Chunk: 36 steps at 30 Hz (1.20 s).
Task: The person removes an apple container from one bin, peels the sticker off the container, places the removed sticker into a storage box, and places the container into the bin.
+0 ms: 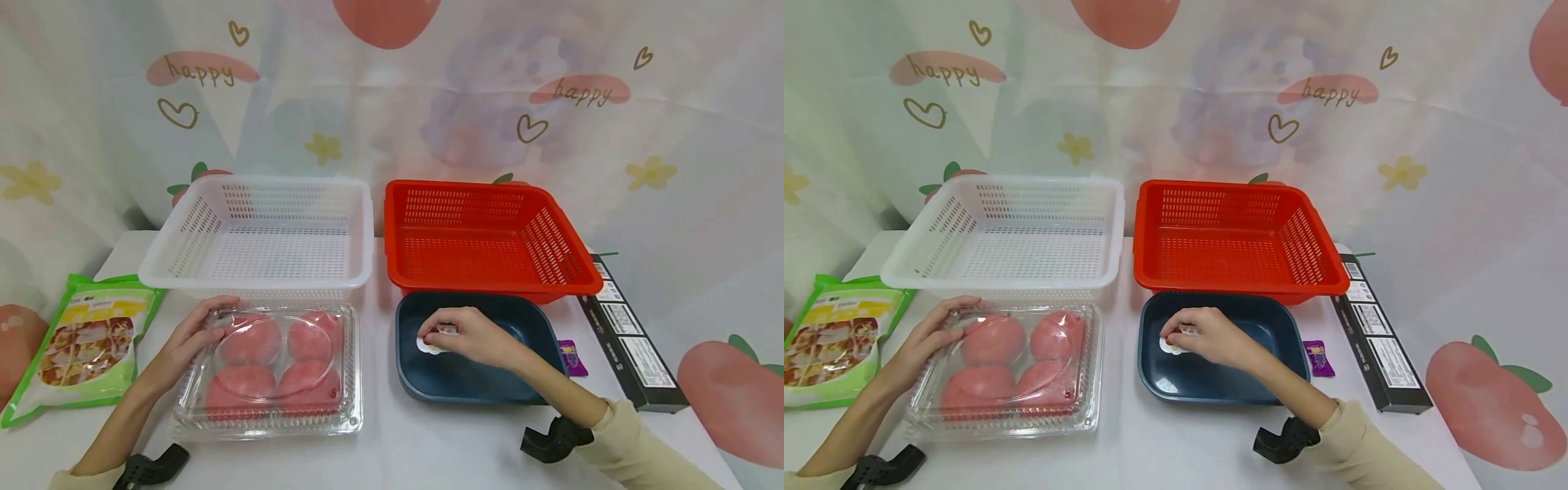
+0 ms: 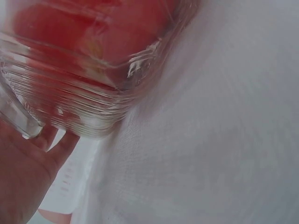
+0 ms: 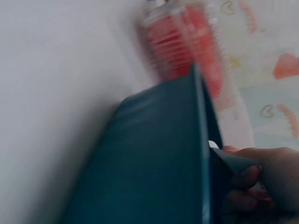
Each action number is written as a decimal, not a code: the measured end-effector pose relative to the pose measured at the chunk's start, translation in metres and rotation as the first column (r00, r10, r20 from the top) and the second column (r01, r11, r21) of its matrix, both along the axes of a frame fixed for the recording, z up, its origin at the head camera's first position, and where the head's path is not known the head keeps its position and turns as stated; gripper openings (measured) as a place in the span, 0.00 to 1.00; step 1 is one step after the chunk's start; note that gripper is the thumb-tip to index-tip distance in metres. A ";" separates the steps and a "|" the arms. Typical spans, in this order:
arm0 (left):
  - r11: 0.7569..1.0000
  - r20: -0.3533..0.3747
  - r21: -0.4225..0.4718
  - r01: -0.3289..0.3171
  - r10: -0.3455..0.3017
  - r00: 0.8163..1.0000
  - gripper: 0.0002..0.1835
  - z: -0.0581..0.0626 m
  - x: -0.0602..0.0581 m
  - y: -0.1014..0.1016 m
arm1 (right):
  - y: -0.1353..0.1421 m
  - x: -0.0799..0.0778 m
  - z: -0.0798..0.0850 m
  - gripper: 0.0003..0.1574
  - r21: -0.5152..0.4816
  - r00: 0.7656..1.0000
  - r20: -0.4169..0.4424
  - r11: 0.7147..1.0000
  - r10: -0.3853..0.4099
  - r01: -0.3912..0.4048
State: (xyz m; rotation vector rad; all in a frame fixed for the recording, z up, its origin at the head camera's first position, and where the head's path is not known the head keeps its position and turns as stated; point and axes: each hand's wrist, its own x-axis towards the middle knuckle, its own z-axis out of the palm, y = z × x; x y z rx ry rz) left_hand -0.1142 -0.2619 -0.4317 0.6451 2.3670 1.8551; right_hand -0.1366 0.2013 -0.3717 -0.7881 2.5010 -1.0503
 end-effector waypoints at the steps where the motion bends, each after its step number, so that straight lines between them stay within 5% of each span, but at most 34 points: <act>1: 1.000 -0.001 0.000 -0.002 0.002 1.000 0.23 0.000 0.000 0.000 | 0.003 -0.002 -0.002 0.08 0.019 1.000 0.002 1.000 0.011 -0.011; 13: 1.000 -0.011 0.003 -0.009 0.010 1.000 0.24 0.000 0.001 0.000 | 0.013 -0.016 -0.025 0.07 0.122 0.994 0.067 0.988 0.083 -0.091; 36: 1.000 -0.004 -0.013 -0.005 0.005 1.000 0.24 0.001 0.001 0.001 | -0.011 0.000 -0.032 0.04 0.266 0.991 -0.035 0.955 -0.130 0.135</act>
